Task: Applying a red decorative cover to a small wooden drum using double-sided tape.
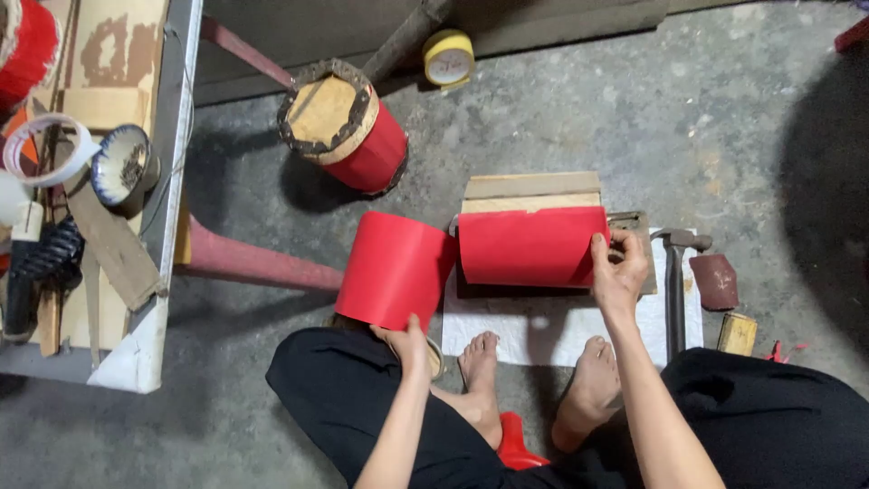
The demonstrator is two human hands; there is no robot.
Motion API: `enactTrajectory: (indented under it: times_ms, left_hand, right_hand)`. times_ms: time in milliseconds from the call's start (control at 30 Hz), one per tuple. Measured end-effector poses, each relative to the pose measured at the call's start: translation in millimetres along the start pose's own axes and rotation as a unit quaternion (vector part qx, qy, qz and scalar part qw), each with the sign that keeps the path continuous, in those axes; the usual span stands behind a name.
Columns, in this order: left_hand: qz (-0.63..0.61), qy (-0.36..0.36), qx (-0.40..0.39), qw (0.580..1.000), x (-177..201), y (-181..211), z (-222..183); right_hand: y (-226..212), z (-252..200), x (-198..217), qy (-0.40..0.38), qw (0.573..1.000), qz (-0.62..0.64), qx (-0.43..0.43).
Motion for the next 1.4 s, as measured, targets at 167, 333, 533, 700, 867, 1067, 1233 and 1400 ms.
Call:
enactTrajectory:
  times_ms: [167, 333, 533, 700, 867, 1067, 1233, 1400]
  left_hand:
    - [0.065, -0.066, -0.245, 0.965, -3, 123, -68]
    - [-0.029, -0.238, -0.354, 0.904, -67, 201, -85]
    - [-0.089, -0.327, -0.128, 0.932, -141, 163, -52]
    - [-0.148, -0.283, -0.114, 0.941, -150, 136, -30]
    - [-0.139, -0.283, -0.154, 0.936, -161, 143, -25]
    - [-0.139, -0.274, -0.153, 0.939, -167, 144, -21]
    - [-0.143, -0.274, -0.155, 0.938, -176, 131, -8]
    - [-0.147, -0.265, -0.146, 0.942, -178, 133, -10]
  right_hand:
    - [-4, -3, 2, 0.013, 0.999, -0.031, -0.001]
    - [-19, -5, 5, 0.019, 0.999, -0.046, 0.0]
    - [-21, -6, 5, 0.026, 0.997, -0.067, -0.019]
    - [-40, -9, 5, 0.03, 0.996, -0.079, -0.032]
    - [-40, -1, 3, 0.02, 0.996, -0.065, -0.062]
    - [-41, 5, -1, 0.023, 0.995, -0.066, -0.068]
    - [-31, 11, -6, 0.029, 0.994, -0.072, -0.071]
    - [-34, 15, -4, 0.034, 0.995, -0.066, -0.063]
Point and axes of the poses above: each hand's wrist, its own z-axis towards the middle knuckle, its own x-axis out of the back of the hand, y = z × x, the point moved 5 cm from there along z, towards the middle knuckle, and after that the axes turned 14 degrees about -z, right-handed, at the moved point
